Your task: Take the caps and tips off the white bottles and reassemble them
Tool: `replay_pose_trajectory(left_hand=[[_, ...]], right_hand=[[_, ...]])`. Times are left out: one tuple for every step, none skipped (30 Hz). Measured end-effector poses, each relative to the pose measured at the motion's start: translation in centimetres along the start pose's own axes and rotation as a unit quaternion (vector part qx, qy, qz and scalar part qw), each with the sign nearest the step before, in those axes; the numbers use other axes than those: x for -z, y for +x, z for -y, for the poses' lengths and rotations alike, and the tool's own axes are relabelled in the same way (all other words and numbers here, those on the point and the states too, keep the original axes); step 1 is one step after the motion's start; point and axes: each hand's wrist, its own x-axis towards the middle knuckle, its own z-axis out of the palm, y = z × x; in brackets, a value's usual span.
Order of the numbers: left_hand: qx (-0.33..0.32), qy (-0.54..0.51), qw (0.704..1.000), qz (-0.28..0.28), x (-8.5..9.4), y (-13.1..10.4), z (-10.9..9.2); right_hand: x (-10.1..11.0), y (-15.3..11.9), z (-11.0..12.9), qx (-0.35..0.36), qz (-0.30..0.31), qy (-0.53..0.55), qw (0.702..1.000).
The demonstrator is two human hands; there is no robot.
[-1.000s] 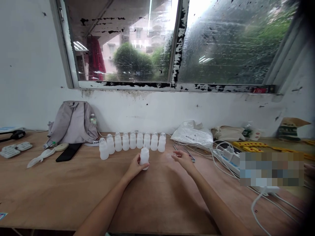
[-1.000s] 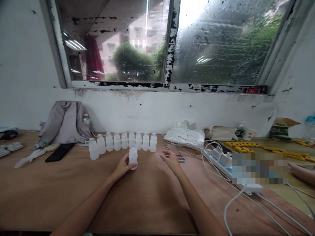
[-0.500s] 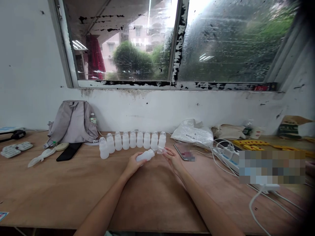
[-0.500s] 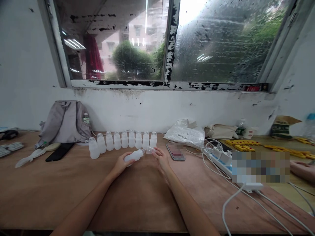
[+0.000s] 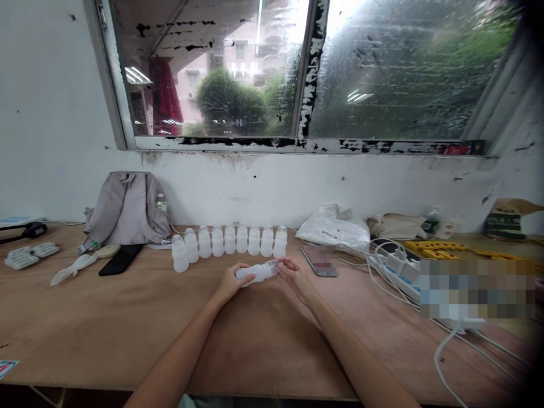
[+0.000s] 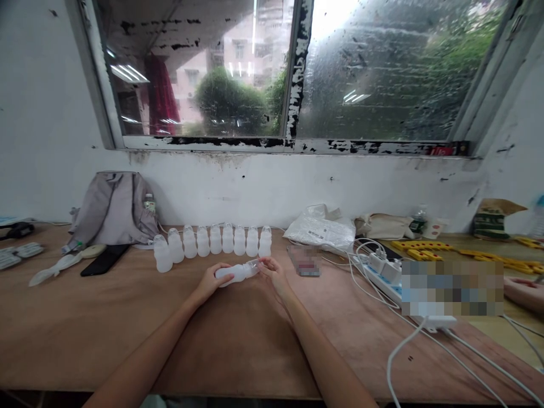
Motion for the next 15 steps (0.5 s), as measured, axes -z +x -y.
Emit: replay_pose_trajectory(left_hand=[[0.002,-0.001,1.000,0.001,0.00,0.00,-0.05],[0.005,-0.002,1.000,0.002,0.00,0.00,-0.11],[0.006,-0.004,1.000,0.003,0.02,-0.01,-0.19],[0.008,-0.008,1.000,0.005,0.04,-0.03,-0.27],[0.011,-0.012,1.000,0.005,0.06,-0.05,-0.35],[0.014,-0.016,1.000,0.006,0.08,-0.07,-0.43],[0.018,-0.021,1.000,0.006,0.09,-0.09,-0.50],[0.020,-0.027,0.999,0.006,0.09,-0.11,-0.57],[0.021,-0.033,0.999,0.004,0.08,-0.13,-0.62],[0.022,-0.040,0.999,0.003,0.06,-0.15,-0.67],[0.022,-0.048,0.999,0.003,0.04,-0.16,-0.71],[0.024,-0.057,0.998,0.004,0.02,-0.17,-0.75],[0.028,-0.066,0.997,0.004,0.00,-0.18,-0.77],[0.034,-0.075,0.997,0.004,-0.02,-0.18,-0.79],[0.039,-0.084,0.996,0.004,-0.03,-0.19,-0.80]], right_hand=[[0.02,0.01,0.03,0.000,0.002,0.003,1.000],[0.04,0.02,0.09,-0.003,0.003,0.006,1.000],[0.05,0.02,0.17,-0.006,0.002,0.009,1.000],[0.03,0.03,0.27,-0.009,0.000,0.010,1.000],[0.00,0.03,0.38,-0.012,-0.005,0.010,1.000],[-0.05,0.03,0.47,-0.015,-0.009,0.011,1.000],[-0.11,0.02,0.54,-0.016,-0.013,0.011,1.000],[-0.16,0.02,0.58,-0.016,-0.016,0.013,1.000],[-0.21,0.02,0.60,-0.014,-0.017,0.015,1.000],[-0.24,0.02,0.60,-0.011,-0.016,0.017,1.000],[-0.25,0.02,0.58,-0.008,-0.015,0.019,1.000],[-0.26,0.01,0.56,-0.006,-0.012,0.021,1.000],[-0.25,-0.01,0.56,-0.003,-0.008,0.022,1.000],[-0.25,-0.05,0.57,-0.002,-0.002,0.024,1.000],[-0.25,-0.09,0.61,-0.002,0.006,0.026,1.000]])
